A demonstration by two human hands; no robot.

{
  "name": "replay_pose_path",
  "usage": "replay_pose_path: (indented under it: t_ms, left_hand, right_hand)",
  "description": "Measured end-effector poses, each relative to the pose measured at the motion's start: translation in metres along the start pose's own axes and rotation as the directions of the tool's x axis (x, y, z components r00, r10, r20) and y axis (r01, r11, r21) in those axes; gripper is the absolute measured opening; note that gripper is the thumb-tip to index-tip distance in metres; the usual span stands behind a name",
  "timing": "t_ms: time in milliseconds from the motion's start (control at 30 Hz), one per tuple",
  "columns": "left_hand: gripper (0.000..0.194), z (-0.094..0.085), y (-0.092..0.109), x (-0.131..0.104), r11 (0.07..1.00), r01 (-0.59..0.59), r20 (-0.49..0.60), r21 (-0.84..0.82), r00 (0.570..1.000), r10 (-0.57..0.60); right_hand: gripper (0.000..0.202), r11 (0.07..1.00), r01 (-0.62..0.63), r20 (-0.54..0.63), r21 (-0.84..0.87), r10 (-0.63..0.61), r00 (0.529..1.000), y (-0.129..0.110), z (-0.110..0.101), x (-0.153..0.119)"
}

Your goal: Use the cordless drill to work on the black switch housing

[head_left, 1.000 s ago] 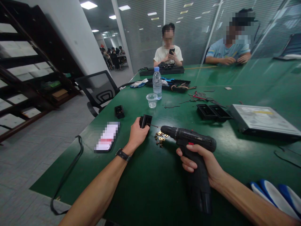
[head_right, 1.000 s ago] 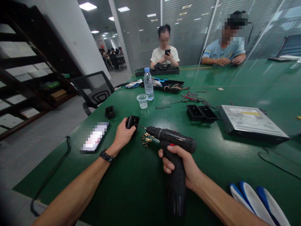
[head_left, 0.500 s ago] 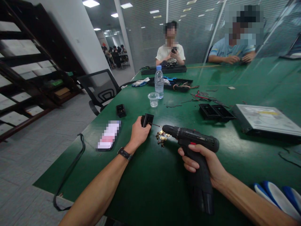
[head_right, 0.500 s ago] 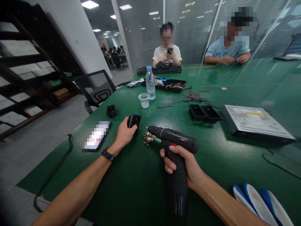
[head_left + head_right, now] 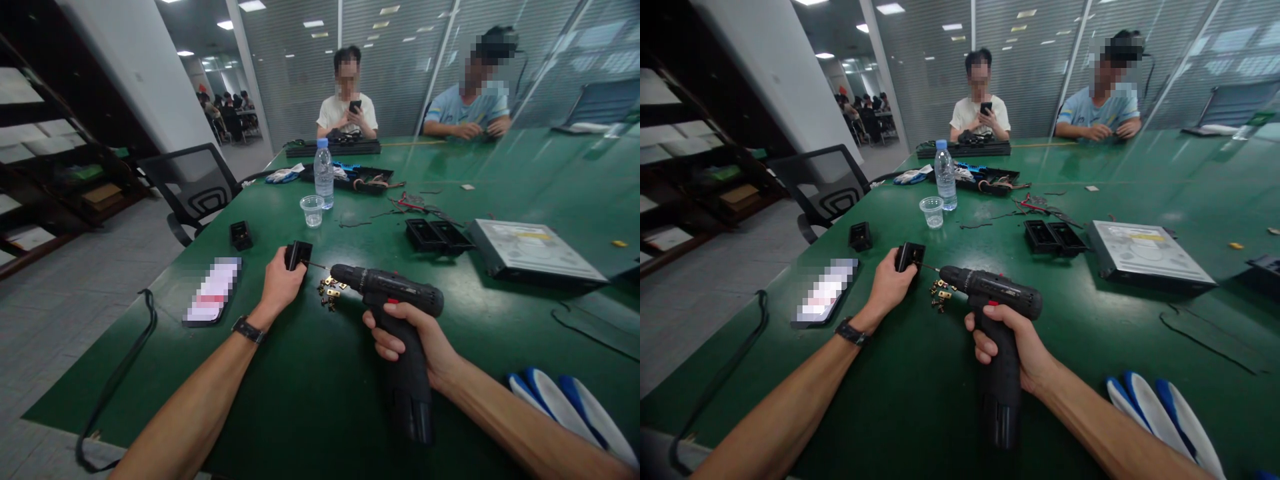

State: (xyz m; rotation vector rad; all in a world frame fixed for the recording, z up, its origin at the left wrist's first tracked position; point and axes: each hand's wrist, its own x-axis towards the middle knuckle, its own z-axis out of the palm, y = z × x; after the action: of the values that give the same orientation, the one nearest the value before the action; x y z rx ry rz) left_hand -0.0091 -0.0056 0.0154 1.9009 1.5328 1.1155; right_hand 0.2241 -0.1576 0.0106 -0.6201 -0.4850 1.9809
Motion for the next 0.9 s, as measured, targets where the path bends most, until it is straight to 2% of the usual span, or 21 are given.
replay_pose_path:
  t_ms: [900]
  left_hand:
    - [0.027, 0.0001, 0.0025, 0.0002, 1.000, -0.010, -0.012, 0.014, 1.000, 0.010]
  right_hand:
    - [0.034, 1.000, -0.004, -0.016, -0.021, 0.003, 1.000, -0.0031, 0.0056, -0.0013]
